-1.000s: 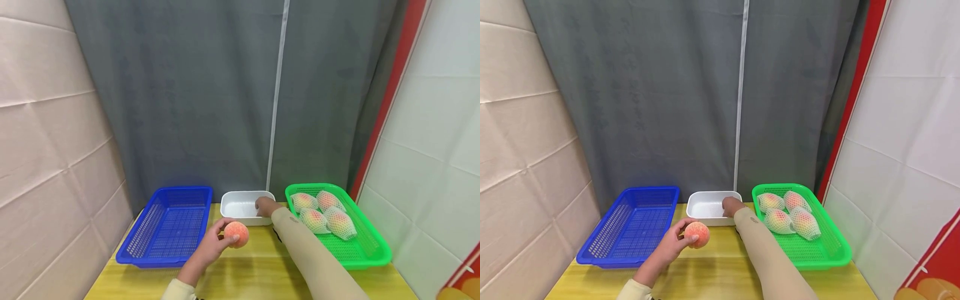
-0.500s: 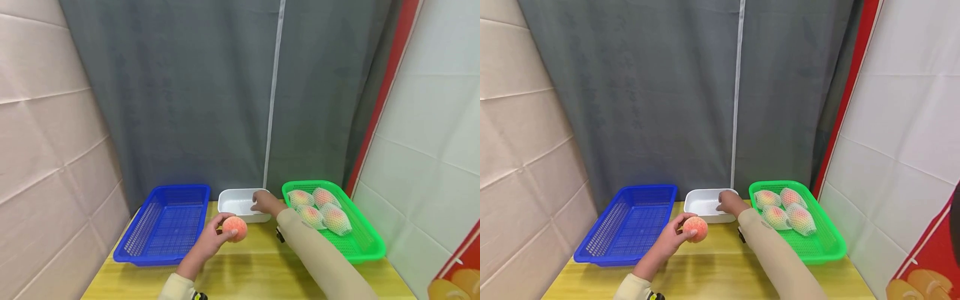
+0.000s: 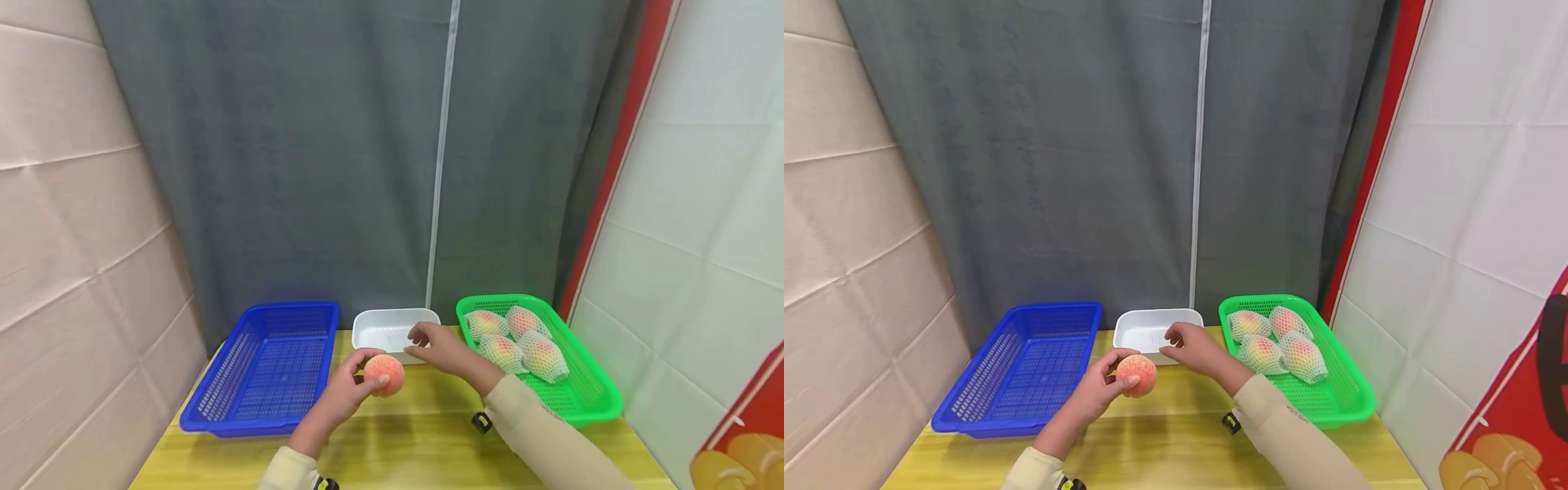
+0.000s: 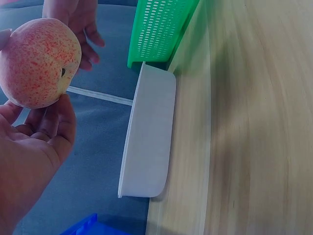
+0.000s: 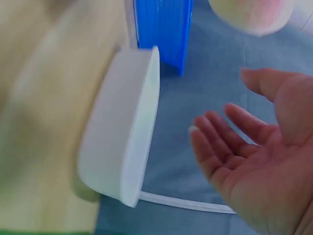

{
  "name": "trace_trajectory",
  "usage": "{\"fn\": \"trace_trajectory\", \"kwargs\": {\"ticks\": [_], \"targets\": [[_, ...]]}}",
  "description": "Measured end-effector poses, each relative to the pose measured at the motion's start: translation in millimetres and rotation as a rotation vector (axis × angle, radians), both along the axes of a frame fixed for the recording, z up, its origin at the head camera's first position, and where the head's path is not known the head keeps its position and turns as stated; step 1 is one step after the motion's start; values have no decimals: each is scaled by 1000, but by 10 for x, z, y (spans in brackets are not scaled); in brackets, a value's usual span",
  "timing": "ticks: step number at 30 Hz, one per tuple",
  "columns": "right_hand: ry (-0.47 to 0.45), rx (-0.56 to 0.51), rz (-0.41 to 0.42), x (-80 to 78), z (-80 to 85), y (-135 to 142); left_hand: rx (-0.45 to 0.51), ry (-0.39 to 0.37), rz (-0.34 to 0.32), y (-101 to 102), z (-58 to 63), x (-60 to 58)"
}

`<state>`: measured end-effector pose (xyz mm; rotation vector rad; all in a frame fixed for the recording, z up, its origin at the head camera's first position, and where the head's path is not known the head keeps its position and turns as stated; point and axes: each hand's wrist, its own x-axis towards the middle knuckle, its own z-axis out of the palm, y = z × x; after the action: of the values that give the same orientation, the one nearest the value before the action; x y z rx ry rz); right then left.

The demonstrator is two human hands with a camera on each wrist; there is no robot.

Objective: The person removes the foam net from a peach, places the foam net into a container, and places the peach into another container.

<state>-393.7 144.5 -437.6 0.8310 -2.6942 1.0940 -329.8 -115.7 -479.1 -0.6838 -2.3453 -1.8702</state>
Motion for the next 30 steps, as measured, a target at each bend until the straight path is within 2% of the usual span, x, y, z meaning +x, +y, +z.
{"fn": "trace_trajectory", "kwargs": {"ticks": [5,9,12,18,23,30], "targets": [[-40,-146,46,278,-238,124,16,-30,-21,3,-42,5],[-69,-170,69,455,-407,174,21,-49,-30,-6,-36,43],[-86,-155,77,530,-500,182,22,-62,-34,-12,-22,62],[-110,-148,81,568,-574,183,27,-76,-40,-23,-15,62],[-119,-146,86,555,-621,179,-7,-68,-76,-65,19,61],[-147,-135,102,560,-673,176,-90,-58,-89,-261,211,103]]}}
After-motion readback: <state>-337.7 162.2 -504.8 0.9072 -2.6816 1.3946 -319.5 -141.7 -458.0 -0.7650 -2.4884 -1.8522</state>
